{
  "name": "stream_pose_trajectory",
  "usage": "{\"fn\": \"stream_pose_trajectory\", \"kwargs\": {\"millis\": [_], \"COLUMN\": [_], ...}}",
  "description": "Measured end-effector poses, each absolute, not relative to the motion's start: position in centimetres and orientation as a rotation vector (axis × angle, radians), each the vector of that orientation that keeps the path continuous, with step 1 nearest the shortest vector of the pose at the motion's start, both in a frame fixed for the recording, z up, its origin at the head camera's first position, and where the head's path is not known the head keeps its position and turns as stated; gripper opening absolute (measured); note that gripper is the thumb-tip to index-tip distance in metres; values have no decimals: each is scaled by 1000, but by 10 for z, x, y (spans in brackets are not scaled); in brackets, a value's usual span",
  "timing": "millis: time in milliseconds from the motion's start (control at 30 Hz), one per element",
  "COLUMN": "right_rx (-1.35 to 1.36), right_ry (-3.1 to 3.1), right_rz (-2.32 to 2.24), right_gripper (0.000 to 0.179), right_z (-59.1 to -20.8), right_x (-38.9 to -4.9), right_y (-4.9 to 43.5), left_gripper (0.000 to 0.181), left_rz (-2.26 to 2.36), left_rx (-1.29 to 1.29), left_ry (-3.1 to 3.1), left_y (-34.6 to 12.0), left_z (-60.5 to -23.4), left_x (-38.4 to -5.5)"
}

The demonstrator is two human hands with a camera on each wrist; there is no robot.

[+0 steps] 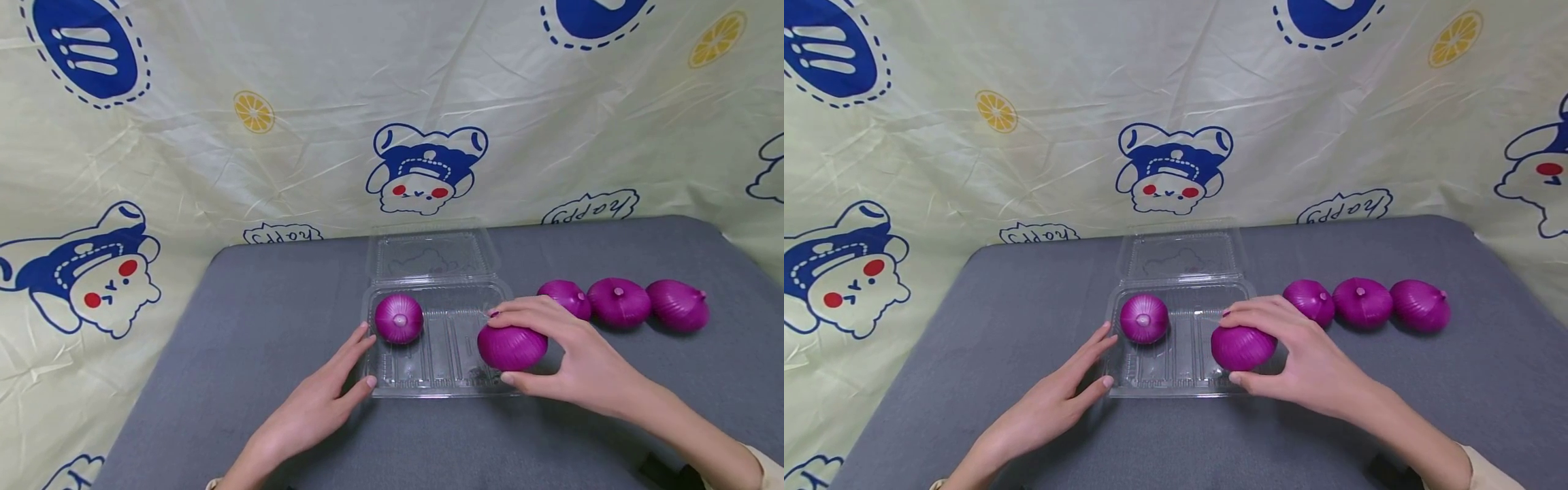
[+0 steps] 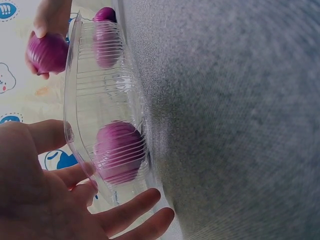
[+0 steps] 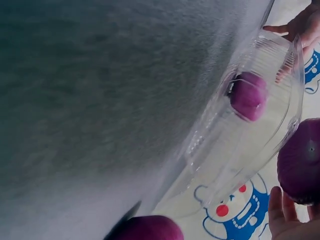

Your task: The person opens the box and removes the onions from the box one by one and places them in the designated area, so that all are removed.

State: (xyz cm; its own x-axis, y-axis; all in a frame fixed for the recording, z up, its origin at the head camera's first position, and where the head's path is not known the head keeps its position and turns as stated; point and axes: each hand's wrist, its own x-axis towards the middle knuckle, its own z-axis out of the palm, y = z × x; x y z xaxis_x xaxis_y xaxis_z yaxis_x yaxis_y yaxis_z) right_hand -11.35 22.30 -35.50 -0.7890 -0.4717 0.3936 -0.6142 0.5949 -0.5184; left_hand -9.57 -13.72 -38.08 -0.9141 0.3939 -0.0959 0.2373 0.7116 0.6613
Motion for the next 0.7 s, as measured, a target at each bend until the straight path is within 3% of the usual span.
{"fn": "stream_pose_trajectory", "kwargs": {"millis": [333,700], "right_rx": [937,725], "right_ry": [-2582,-2629], "right_rz": [920,936], "right_gripper": [74,77], "right_z": [-358,-359], "right_x": [-102,-89], "right_y": [243,266], "left_gripper": [60,60], "left_rz": [993,994], "left_rx": [502,496], "left_ry": [2692,2681], "left_y": [-137,-137], "left_z": [-381,-380], "left_x": [-95,-94]}}
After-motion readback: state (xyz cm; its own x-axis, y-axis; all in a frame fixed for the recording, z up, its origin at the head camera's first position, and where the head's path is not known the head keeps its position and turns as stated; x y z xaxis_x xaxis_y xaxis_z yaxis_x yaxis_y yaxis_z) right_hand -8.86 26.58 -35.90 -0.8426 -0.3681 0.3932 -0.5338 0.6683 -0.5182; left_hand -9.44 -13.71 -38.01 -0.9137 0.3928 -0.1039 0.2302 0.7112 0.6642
